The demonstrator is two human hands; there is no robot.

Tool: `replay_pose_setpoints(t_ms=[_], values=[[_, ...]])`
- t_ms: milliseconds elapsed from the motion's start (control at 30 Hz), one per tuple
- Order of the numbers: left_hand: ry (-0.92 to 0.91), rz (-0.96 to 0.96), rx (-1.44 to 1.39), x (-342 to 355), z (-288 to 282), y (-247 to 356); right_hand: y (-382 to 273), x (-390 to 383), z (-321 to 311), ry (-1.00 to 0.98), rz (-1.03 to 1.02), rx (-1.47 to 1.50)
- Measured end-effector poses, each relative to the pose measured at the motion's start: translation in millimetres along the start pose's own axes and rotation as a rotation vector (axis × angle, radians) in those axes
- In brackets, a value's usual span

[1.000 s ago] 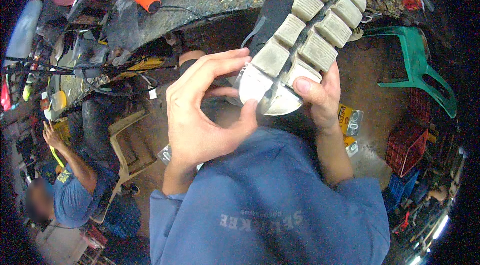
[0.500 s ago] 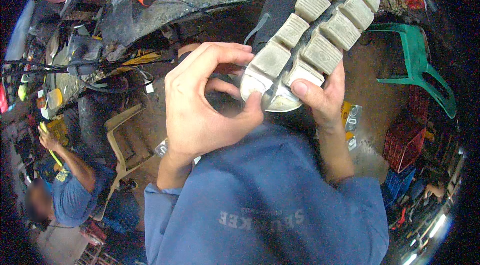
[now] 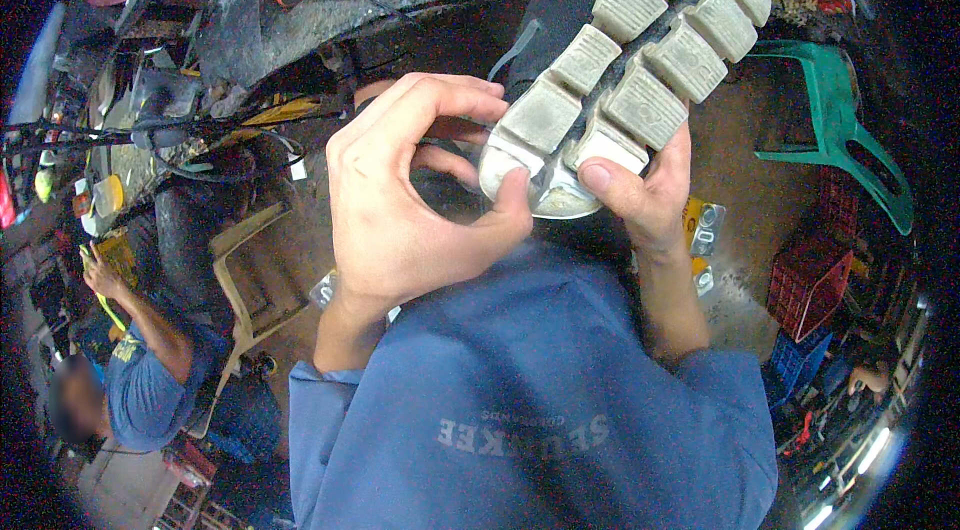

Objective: The person applies a yellow rubber patch to the heel of a sneaker sole, then uses tape and a metal tool to mark and cut the sole. They continue to trim and adjust the sole with the tool while seated on the floor.

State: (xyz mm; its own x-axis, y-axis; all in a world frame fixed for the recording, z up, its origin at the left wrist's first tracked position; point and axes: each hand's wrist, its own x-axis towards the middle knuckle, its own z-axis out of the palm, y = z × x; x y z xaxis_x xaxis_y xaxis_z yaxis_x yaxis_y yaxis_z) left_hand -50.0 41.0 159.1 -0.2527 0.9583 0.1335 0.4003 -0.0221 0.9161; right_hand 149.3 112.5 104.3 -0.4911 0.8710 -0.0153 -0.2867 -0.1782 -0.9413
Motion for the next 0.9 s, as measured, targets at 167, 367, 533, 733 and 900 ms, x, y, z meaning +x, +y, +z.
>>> replay_pose_setpoints(t_ms=[167,367,533,733,900], values=[[0.007,0.002,-0.012,0.3,1.2,-1.8,2.6,0.4,-0.8,-0.013,-0.026,-0.012],[-0.038,-0.032,0.014,-1.7,-0.8,-0.6,4.1,-0.6,-0.6,-0.001,-0.047,-0.024],[-0.006,-0.063,-0.058,-4.8,2.8,-4.7,4.4,-0.7,1.8,0.007,-0.056,-0.004],[0.103,-0.023,-0.197,-6.0,17.6,-14.8,4.6,-2.4,4.0,0.041,-0.038,0.001],[0.155,-0.014,-0.267,-11.1,24.7,-18.9,8.8,0.5,1.9,0.048,-0.013,0.047]])
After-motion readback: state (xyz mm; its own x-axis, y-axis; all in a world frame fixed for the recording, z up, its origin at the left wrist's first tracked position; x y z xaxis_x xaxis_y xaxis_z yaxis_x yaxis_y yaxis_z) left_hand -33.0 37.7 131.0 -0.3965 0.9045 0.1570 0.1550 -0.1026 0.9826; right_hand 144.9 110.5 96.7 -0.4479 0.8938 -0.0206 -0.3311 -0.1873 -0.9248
